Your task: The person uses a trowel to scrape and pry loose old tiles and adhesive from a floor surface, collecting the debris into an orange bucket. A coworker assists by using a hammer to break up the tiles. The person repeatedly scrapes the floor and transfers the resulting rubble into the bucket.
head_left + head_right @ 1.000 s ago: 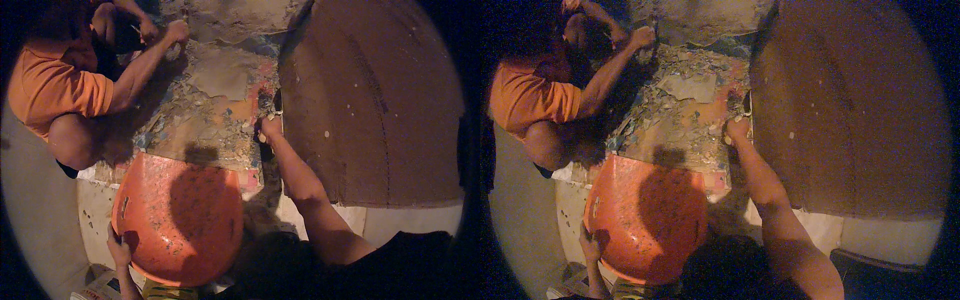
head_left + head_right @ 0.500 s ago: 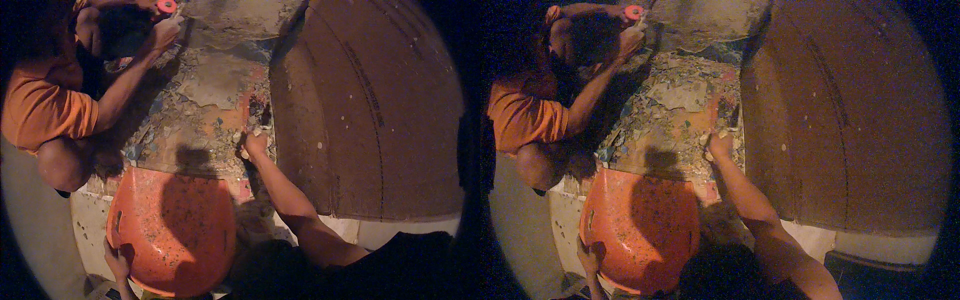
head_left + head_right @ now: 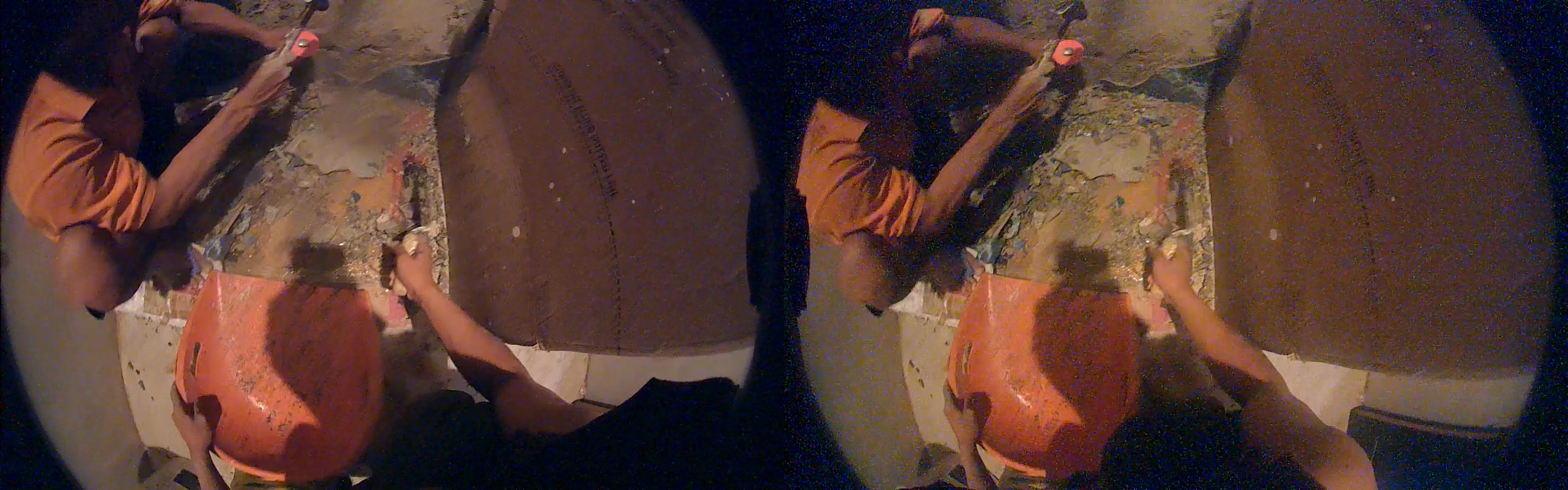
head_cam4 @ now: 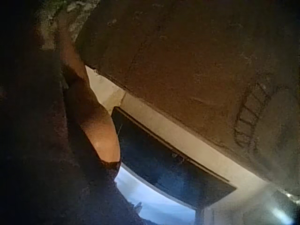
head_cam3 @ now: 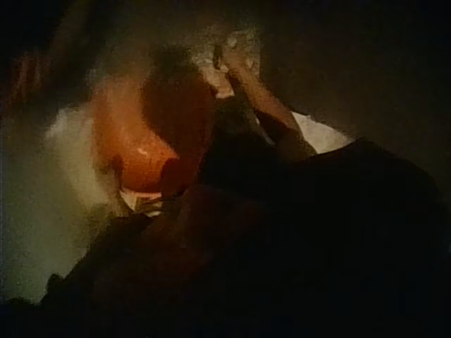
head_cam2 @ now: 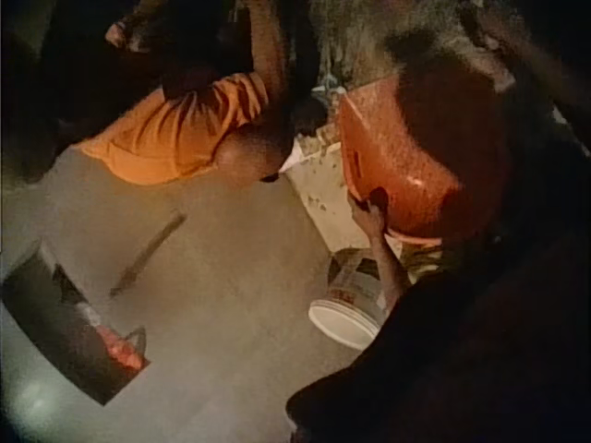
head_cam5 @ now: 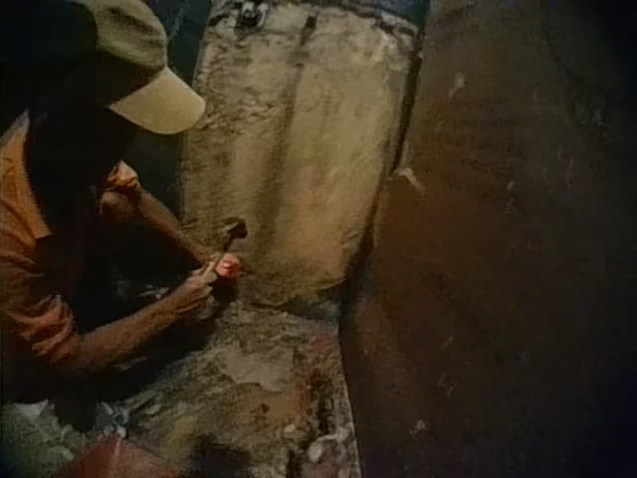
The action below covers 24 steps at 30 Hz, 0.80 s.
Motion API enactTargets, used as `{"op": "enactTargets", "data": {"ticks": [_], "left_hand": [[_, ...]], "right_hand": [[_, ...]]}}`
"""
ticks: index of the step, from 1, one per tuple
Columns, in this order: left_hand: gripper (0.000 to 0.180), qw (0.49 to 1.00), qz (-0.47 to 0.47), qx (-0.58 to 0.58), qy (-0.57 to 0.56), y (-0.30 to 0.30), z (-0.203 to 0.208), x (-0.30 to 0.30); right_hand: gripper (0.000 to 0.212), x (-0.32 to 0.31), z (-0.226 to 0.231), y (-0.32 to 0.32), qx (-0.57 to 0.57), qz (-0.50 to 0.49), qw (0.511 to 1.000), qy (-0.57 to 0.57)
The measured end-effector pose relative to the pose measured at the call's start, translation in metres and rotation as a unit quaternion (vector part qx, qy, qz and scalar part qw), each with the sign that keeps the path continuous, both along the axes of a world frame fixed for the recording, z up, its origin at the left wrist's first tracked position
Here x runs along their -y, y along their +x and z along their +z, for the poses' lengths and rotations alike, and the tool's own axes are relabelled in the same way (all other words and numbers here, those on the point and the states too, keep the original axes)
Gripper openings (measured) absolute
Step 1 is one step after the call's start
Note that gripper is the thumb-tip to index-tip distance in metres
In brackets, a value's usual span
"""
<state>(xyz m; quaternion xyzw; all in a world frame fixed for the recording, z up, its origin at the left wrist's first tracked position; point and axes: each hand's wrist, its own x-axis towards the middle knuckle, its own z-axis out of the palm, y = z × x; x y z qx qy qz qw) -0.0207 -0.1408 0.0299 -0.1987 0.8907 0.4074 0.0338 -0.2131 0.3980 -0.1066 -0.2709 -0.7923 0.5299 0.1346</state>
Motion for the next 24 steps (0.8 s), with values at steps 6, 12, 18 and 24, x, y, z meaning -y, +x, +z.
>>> {"op": "enactTargets", "data": {"ticks": [6,12,18,24], "left_hand": [[0.065,0.997,0.005,0.046,-0.054,0.002,0.003,0.001],[0.064,0.998,0.054,0.022,-0.016,0.021,-0.022,0.019],[0.065,0.999,0.035,0.038,-0.017,0.0,-0.009,-0.003],[0.066,0.996,0.03,-0.058,-0.059,0.023,-0.021,0.01]], "right_hand": [[0.017,-0.008,0.032,0.0,0.089,-0.096,0.984,-0.124],[0.023,-0.011,0.065,0.036,0.127,0.055,0.958,-0.251],[0.024,-0.06,-0.024,0.047,0.061,-0.082,0.994,-0.046],[0.02,-0.004,0.067,0.026,0.14,-0.036,0.966,-0.216]]}}
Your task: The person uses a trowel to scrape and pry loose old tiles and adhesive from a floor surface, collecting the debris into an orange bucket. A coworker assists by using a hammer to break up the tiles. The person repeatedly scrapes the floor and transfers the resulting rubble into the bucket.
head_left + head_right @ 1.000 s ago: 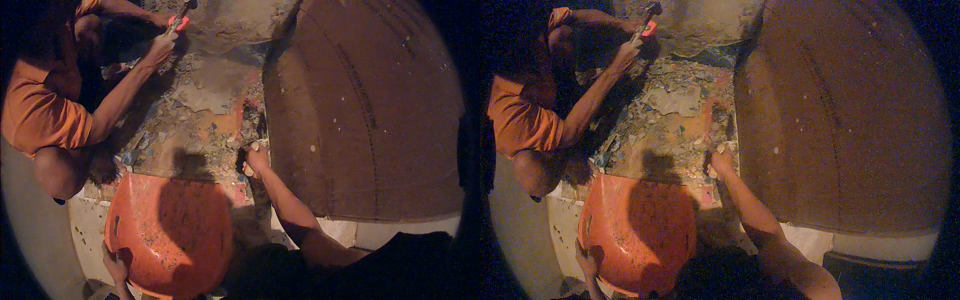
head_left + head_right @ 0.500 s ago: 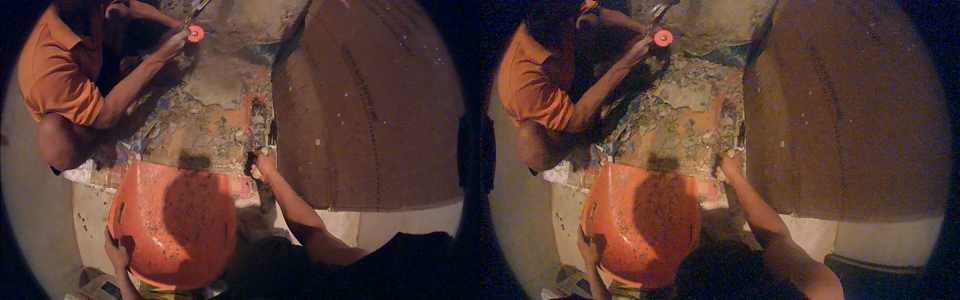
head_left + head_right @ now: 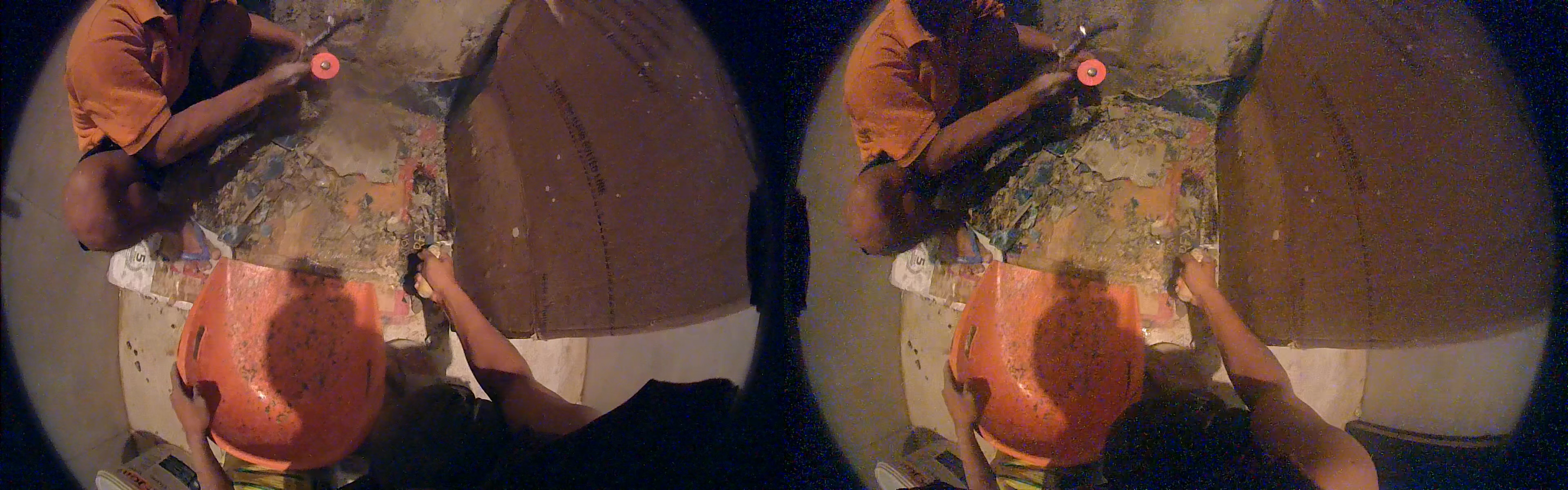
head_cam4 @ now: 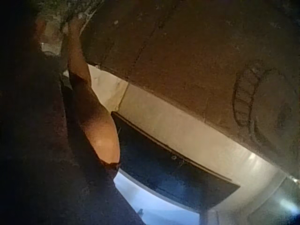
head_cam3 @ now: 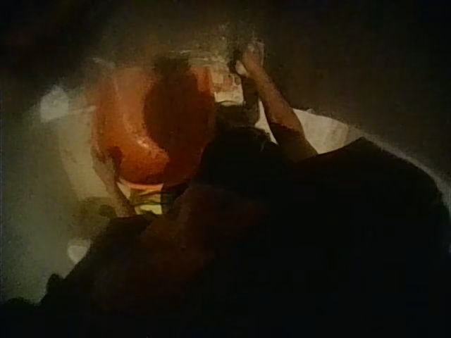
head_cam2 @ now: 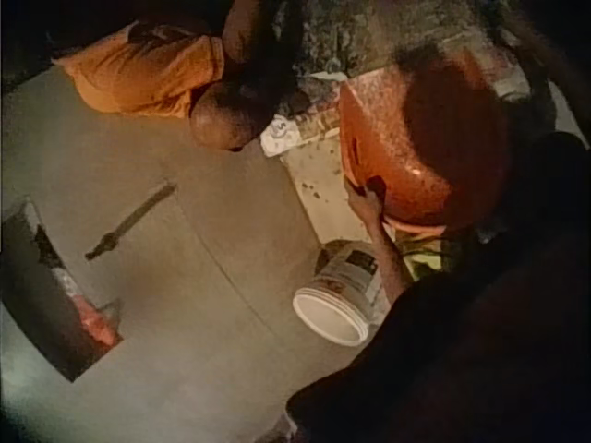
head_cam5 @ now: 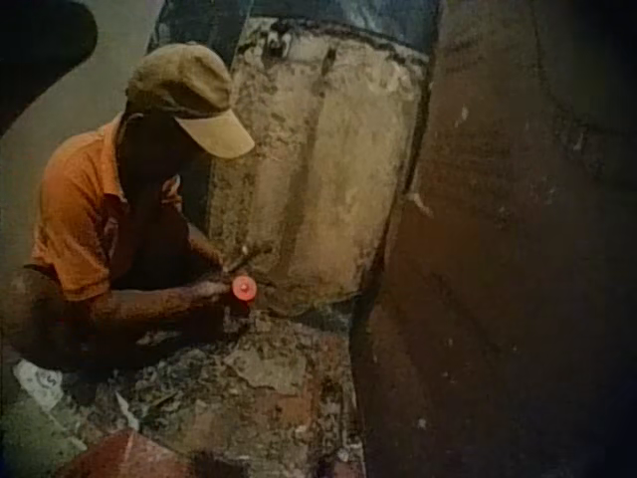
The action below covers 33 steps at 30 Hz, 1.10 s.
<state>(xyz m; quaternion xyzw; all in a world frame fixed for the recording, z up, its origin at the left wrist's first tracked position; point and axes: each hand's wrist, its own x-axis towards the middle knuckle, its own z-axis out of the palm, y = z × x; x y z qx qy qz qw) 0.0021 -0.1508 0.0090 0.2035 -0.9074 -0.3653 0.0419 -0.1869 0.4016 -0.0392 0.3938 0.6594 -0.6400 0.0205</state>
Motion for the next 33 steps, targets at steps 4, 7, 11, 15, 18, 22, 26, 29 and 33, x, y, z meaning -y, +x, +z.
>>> {"op": "enactTargets", "data": {"ticks": [4,7,11,15,18,22,26,29,33], "left_hand": [[0.067,0.99,0.053,0.123,0.05,-0.008,0.028,-0.011],[0.068,0.997,0.015,0.074,0.008,0.008,0.0,0.015],[0.067,0.998,0.021,0.062,0.003,0.011,-0.008,0.014],[0.068,0.993,0.041,0.087,0.066,0.001,0.002,0.003],[0.07,0.998,0.02,0.066,0.014,0.012,-0.002,0.013],[0.07,0.998,0.01,0.066,0.0,0.005,0.009,-0.002],[0.071,0.999,0.038,0.038,0.003,0.014,-0.007,0.014],[0.07,0.995,0.037,0.049,0.074,-0.008,-0.012,-0.012],[0.07,0.999,0.001,0.032,-0.042,0.023,0.0,0.017]], "right_hand": [[0.037,0.024,0.011,0.025,-0.04,0.115,0.991,-0.06],[0.021,0.029,-0.011,0.019,-0.081,0.043,0.993,0.069],[0.009,-0.012,-0.042,0.001,-0.052,0.021,0.993,0.104],[0.008,-0.019,-0.033,-0.001,0.004,0.046,0.995,0.085],[0.018,0.001,-0.042,0.022,-0.023,0.153,0.985,0.07],[0.026,0.022,-0.037,0.021,-0.126,0.078,0.946,0.289],[0.024,0.0,-0.052,-0.018,-0.041,-0.004,0.983,0.178],[0.019,-0.062,-0.102,-0.012,-0.01,0.046,0.973,0.225],[0.019,0.019,-0.05,0.018,-0.102,0.146,0.945,0.275]]}}
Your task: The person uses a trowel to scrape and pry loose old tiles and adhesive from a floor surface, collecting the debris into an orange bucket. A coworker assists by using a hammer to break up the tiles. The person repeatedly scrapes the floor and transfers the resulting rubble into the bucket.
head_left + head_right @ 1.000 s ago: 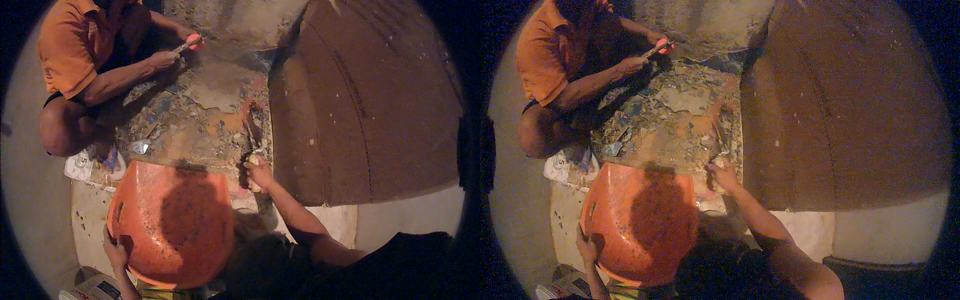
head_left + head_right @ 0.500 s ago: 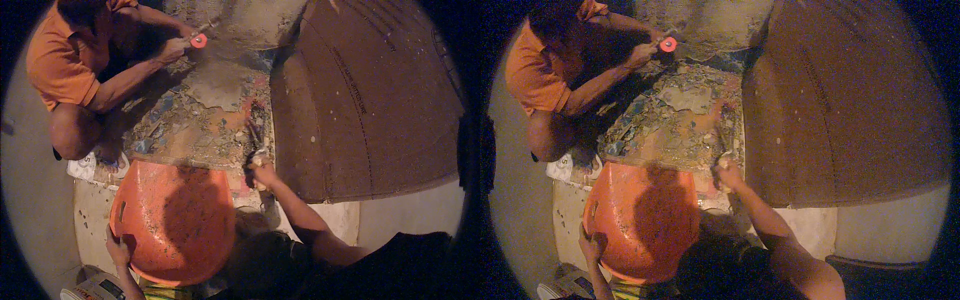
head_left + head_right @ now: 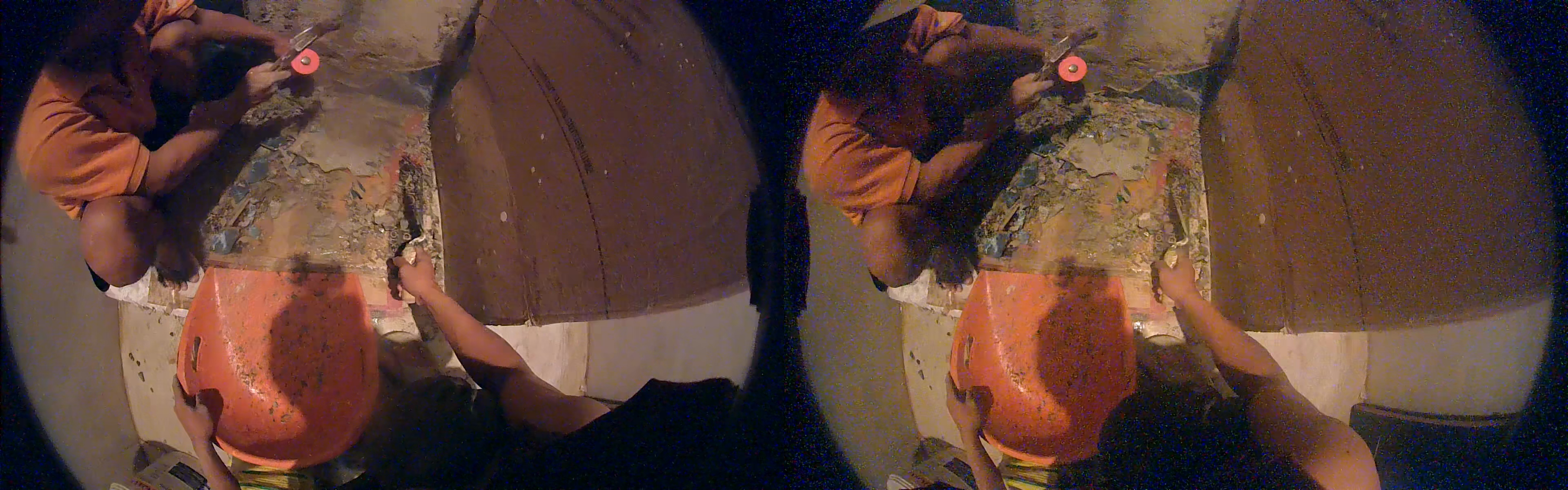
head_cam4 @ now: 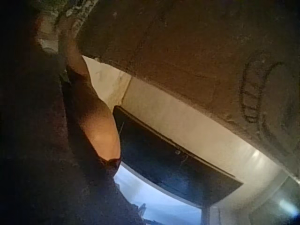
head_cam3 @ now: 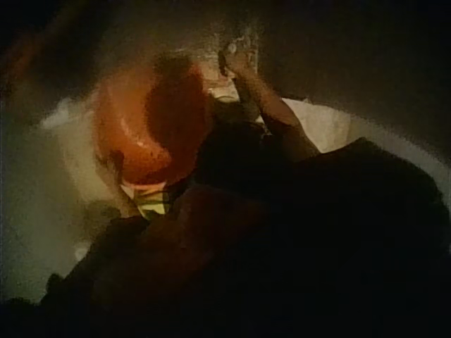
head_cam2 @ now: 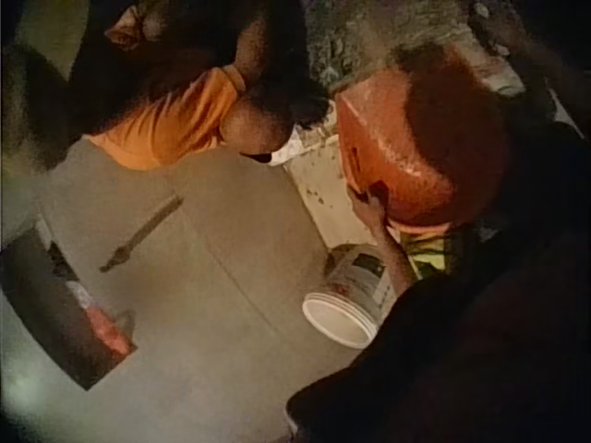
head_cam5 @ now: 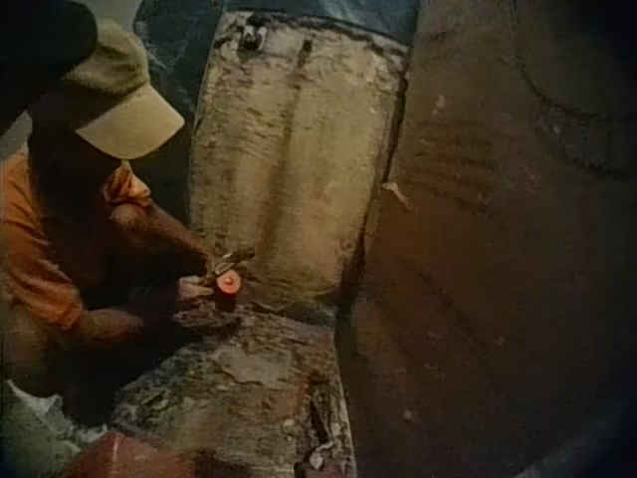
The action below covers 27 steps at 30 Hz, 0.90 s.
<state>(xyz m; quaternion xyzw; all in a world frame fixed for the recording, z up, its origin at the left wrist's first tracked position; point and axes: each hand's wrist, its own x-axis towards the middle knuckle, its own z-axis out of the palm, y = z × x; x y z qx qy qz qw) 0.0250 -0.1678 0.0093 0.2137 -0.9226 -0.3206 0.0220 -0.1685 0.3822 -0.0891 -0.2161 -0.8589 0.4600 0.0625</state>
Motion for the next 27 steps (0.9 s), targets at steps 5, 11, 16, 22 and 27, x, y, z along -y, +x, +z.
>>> {"op": "enactTargets", "data": {"ticks": [5,11,16,22,27], "left_hand": [[0.069,0.998,0.013,-0.016,0.055,-0.009,-0.019,-0.004],[0.066,0.992,0.005,-0.006,0.127,-0.018,0.014,-0.028],[0.067,0.995,0.023,-0.017,0.097,-0.005,-0.014,-0.005],[0.068,0.979,0.042,0.017,0.198,-0.021,0.013,-0.038],[0.067,0.992,0.013,-0.011,0.121,-0.005,-0.011,-0.011]], "right_hand": [[0.021,-0.039,-0.038,0.007,0.042,-0.13,0.989,-0.048],[0.027,-0.031,0.014,0.028,0.144,-0.079,0.975,-0.151],[0.033,-0.03,-0.004,0.04,0.133,-0.107,0.982,-0.079],[0.04,-0.056,-0.009,0.094,0.12,-0.052,0.989,-0.069],[0.051,-0.028,0.03,0.09,0.181,-0.092,0.972,-0.121]]}}
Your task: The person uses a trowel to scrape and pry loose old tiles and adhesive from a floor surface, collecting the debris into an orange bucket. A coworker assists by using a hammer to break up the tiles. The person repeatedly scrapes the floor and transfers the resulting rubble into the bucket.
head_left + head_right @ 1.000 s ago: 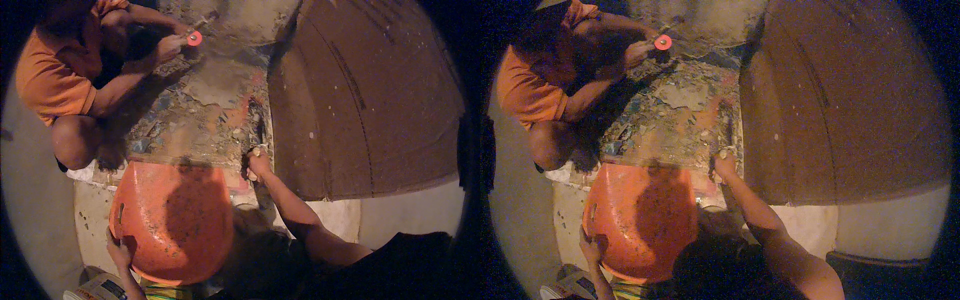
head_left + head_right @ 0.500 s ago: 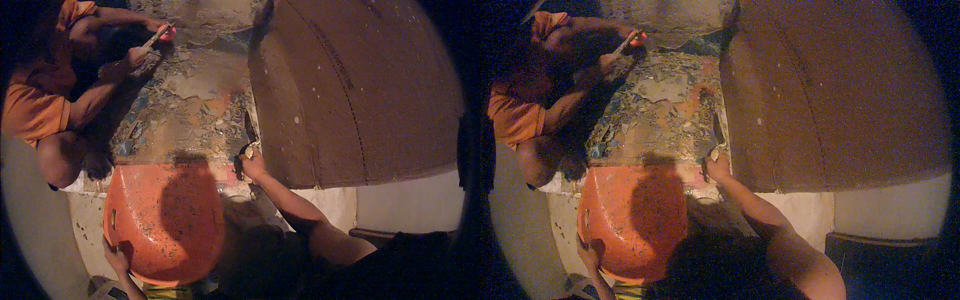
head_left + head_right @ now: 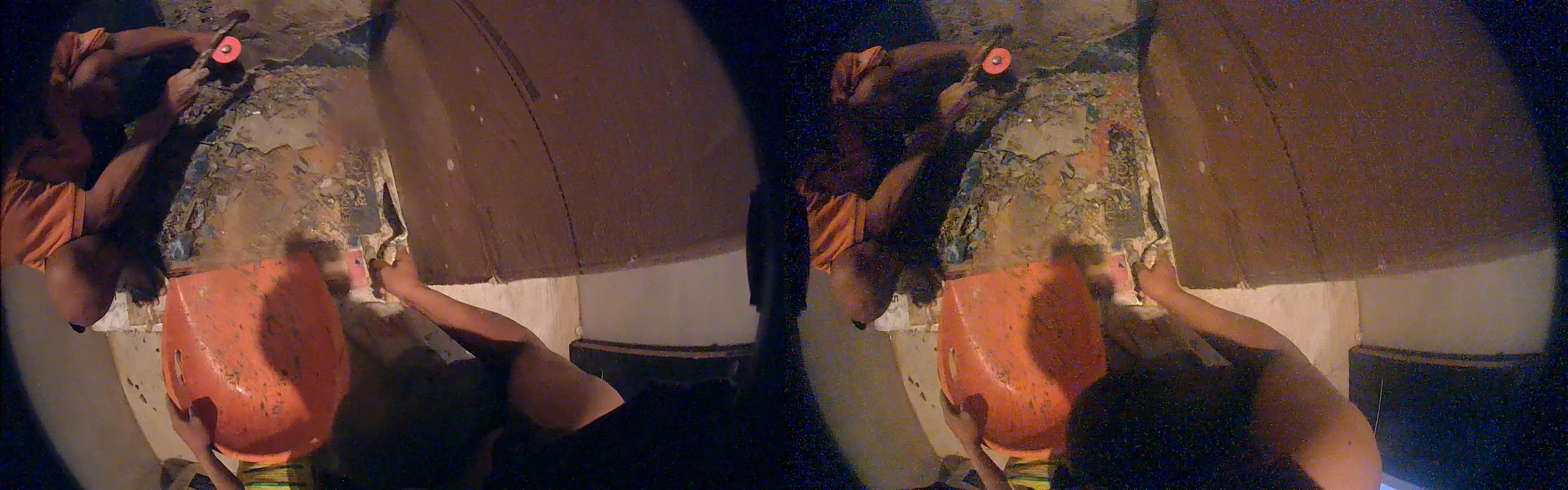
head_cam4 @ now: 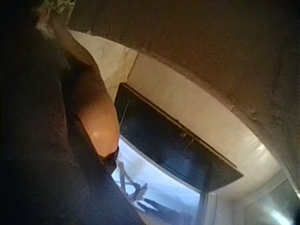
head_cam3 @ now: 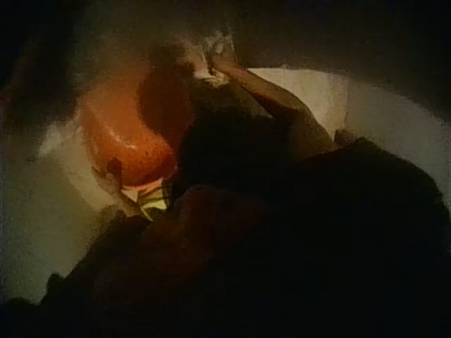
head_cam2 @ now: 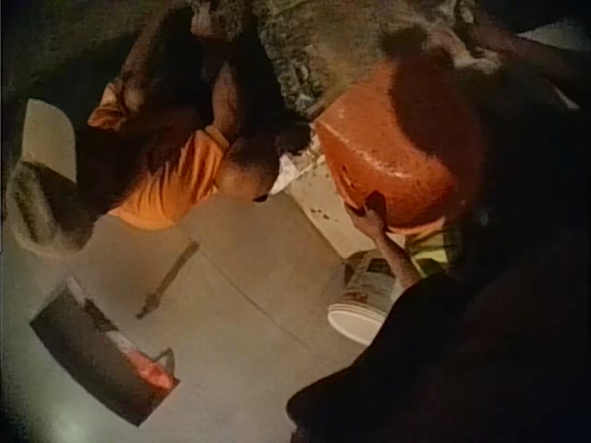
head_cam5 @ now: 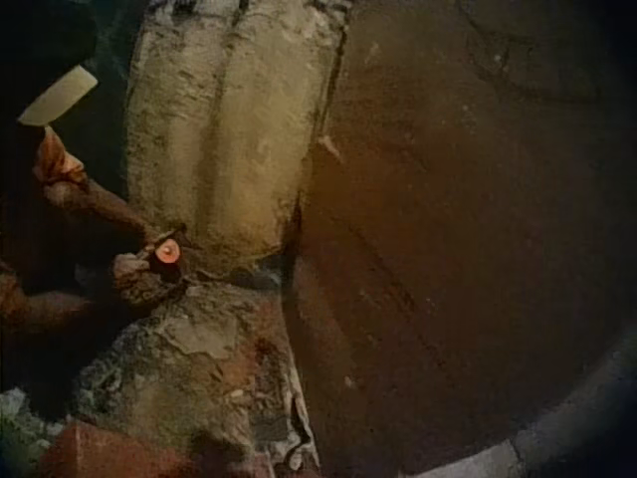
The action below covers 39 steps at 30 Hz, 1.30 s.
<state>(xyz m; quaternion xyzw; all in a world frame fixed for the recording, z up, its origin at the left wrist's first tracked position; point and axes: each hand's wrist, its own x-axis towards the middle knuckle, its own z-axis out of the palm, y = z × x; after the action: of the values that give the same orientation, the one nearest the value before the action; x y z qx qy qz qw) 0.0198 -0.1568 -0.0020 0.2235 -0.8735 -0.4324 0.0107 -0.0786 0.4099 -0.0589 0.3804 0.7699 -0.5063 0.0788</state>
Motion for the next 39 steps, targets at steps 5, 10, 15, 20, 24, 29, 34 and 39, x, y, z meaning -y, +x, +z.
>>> {"op": "enactTargets", "data": {"ticks": [5,10,15,20,24,29,34,39], "left_hand": [[0.068,0.998,0.042,0.013,0.054,0.004,0.011,-0.011],[0.068,0.999,0.021,0.0,0.038,0.01,-0.025,0.026],[0.066,0.999,0.004,-0.013,0.032,0.004,0.0,0.001],[0.065,0.999,0.018,-0.002,-0.03,0.005,0.002,-0.003],[0.066,0.997,0.047,0.012,0.054,0.001,0.012,-0.011],[0.067,0.998,0.06,-0.012,0.003,0.023,-0.009,0.013],[0.066,0.999,0.028,0.008,0.038,-0.015,-0.001,-0.018],[0.065,0.996,0.066,0.026,-0.056,0.013,0.018,-0.005]], "right_hand": [[0.056,0.005,0.043,0.018,-0.006,0.01,0.996,-0.092],[0.046,0.001,-0.058,-0.022,-0.182,0.008,0.963,0.2],[0.039,0.006,-0.05,-0.123,-0.147,-0.058,0.976,0.149],[0.043,0.028,-0.025,-0.134,-0.095,0.05,0.981,0.16],[0.046,0.054,-0.023,-0.097,-0.157,0.169,0.956,0.182],[0.044,0.029,-0.039,-0.148,-0.181,0.121,0.961,0.168],[0.057,-0.092,-0.056,-0.24,-0.16,0.057,0.95,0.262],[0.055,-0.037,-0.011,-0.268,-0.173,0.127,0.935,0.281]]}}
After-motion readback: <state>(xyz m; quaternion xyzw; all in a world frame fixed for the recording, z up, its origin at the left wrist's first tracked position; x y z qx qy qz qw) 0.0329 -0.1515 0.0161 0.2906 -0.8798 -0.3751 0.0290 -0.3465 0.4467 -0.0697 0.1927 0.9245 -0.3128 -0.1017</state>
